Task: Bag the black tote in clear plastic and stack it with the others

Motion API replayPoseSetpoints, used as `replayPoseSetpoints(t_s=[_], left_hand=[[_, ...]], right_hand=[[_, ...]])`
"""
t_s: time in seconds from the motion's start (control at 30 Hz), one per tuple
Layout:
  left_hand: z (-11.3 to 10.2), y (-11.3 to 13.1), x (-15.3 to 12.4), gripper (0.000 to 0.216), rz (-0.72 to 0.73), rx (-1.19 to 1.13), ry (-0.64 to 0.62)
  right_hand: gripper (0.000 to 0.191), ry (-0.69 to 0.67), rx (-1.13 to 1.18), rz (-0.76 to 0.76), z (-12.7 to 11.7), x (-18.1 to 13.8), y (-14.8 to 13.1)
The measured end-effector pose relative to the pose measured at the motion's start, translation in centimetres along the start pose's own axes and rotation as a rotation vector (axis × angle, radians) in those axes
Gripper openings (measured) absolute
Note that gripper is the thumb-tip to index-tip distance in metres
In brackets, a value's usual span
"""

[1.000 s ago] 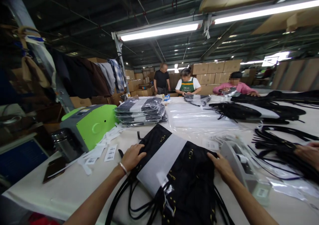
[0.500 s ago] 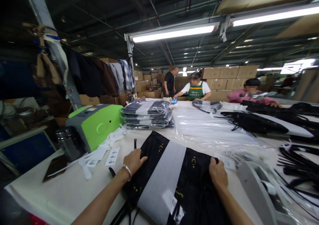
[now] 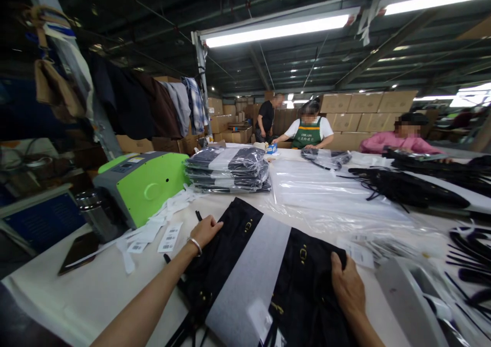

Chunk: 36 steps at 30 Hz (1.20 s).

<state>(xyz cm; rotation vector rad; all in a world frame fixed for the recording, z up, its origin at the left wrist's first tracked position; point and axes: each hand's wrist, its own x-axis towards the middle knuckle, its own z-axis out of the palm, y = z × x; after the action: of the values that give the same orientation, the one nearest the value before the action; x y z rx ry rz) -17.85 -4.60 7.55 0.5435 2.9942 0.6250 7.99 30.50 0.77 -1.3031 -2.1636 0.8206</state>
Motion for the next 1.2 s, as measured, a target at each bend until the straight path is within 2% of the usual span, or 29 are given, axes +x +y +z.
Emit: replayPoseSetpoints(t_s=[0.1, 0.2, 0.33, 0.5, 0.6, 0.7, 0.87, 1.0, 1.07, 1.2], left_hand=[[0.9, 1.2, 0.2, 0.029, 0.016, 0.044, 0.04], [1.2, 1.8, 1.1, 0.019, 0.007, 0.065, 0.016], [0.4, 1.2, 2.4, 0.025, -0.001, 0.069, -0.017], [0.8, 1.3, 1.8, 0.033, 0.0, 0.054, 0.049], [1.8, 1.9, 1.6, 0.032, -0.011, -0.007, 0.028], [2.0, 1.8, 2.3, 0.021, -0.051, -0.114, -0.056], [0.0, 0.5, 4.0, 0.031, -0.027, -0.392, -0.218], [-1.1, 0.2, 4.4, 0.033, 0.008, -0.552, -0.23], [-0.7, 0.3, 4.4, 0.034, -0.003, -0.575, -0.218], [1.4, 0.5, 3.8, 0.034, -0.061, -0.52, -0.21]], right_hand=[[0.079, -0.006, -0.002, 0.004, -0.1, -0.1, -0.1], [0.079, -0.018, 0.007, 0.006, -0.2, -0.1, -0.2], [0.078, -0.013, 0.004, 0.01, -0.1, 0.0, -0.2], [0.077, -0.014, -0.007, 0.01, 0.0, 0.1, 0.2], [0.079, -0.013, -0.016, 0.005, 0.0, 0.2, 0.4], [0.08, -0.004, -0.007, -0.002, 0.1, 0.2, 0.4], [0.08, -0.002, 0.003, 0.003, 0.0, 0.2, 0.3], [0.08, -0.008, 0.003, 0.013, -0.1, 0.1, 0.1], [0.082, -0.012, -0.003, 0.017, -0.1, 0.1, 0.1], [0.082, -0.014, -0.009, 0.012, -0.1, 0.0, 0.1]])
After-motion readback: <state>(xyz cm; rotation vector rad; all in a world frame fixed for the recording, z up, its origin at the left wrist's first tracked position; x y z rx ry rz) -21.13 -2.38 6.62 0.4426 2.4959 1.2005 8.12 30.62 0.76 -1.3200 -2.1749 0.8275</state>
